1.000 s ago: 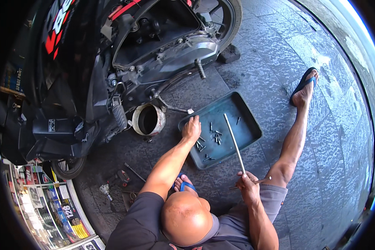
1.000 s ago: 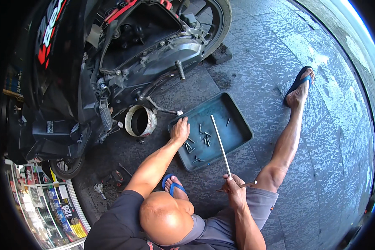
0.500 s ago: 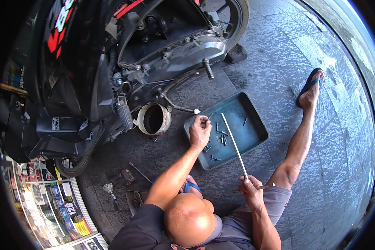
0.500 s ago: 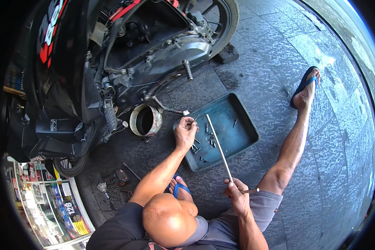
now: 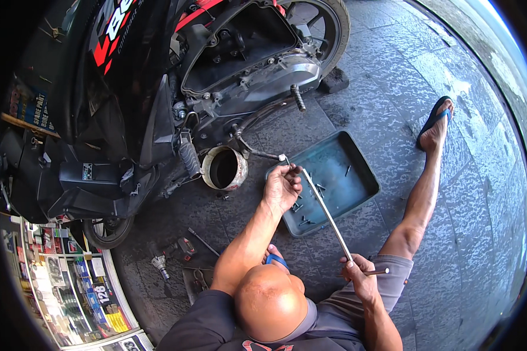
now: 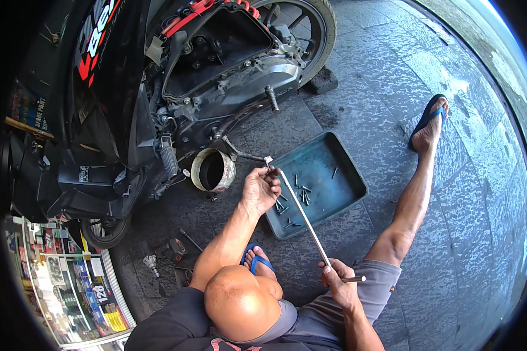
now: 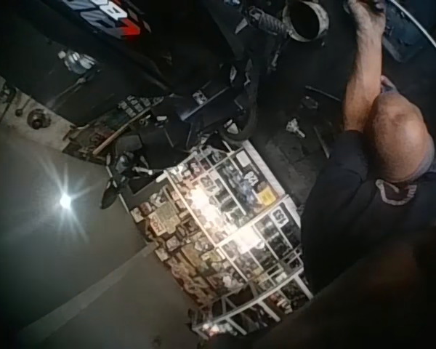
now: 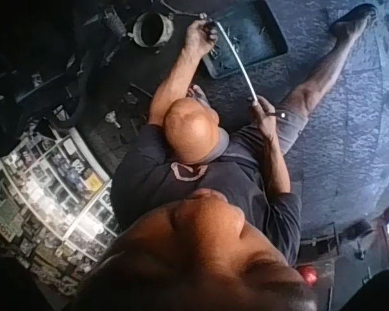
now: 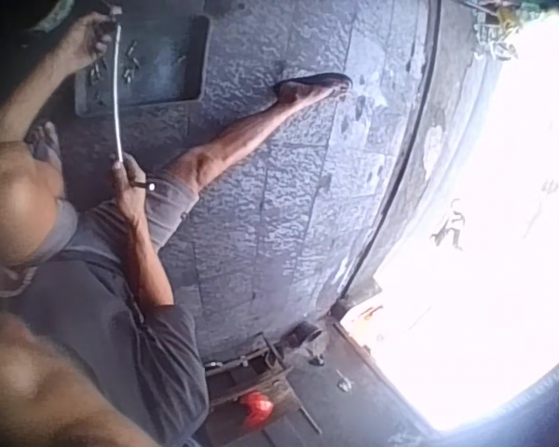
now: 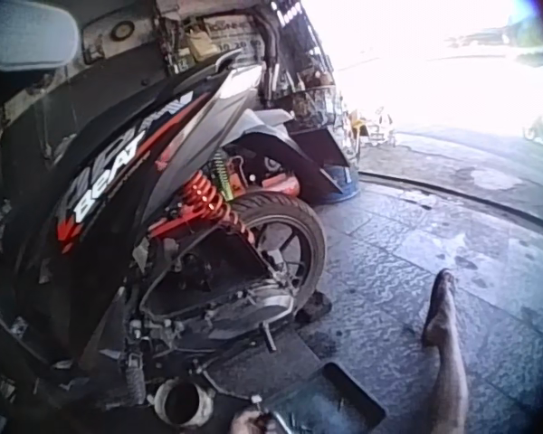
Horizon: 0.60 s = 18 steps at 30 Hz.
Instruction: The person installs metal rollers into a component by hand, fits the engine cover onto the motorcycle, and tightens the bolts using a T-handle wrench.
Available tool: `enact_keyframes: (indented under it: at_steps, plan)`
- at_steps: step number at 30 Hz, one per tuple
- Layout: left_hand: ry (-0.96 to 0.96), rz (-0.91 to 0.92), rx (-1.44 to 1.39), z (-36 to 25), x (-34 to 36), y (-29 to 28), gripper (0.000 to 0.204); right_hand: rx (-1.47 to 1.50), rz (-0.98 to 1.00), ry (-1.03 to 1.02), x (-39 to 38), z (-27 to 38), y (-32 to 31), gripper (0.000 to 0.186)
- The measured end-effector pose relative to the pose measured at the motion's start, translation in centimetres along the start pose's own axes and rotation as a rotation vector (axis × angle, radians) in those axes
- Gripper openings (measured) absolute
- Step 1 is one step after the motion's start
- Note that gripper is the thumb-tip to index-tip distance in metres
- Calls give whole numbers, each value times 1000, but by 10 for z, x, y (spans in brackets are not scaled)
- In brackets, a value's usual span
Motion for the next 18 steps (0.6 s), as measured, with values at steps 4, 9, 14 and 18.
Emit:
enact_keyframes:
  at_steps: [4,9,14,18]
  plan:
    - [21,-21,-40,1,-3,3,11,-39,-1,23,-2,-1,3,25]
    - [16,-51,-9,3,-5,7,11,-106,-9,34,4,6,11,22]
    - [56,-71,7,-3,-1,14,10,-756,-135,-139,12,32,18,22]
    - [123,-97,21,-14,5,18,10,-949,-168,-355,22,48,28,23]
Point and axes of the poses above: each hand's wrist, its own x-axis towards the middle knuckle, its own y-axis out of the palm, z = x × y, the point moved 3 cm from there along x, towards the middle knuckle, and after that the axes turned 8 degrees about z, right-handed, at the moved point
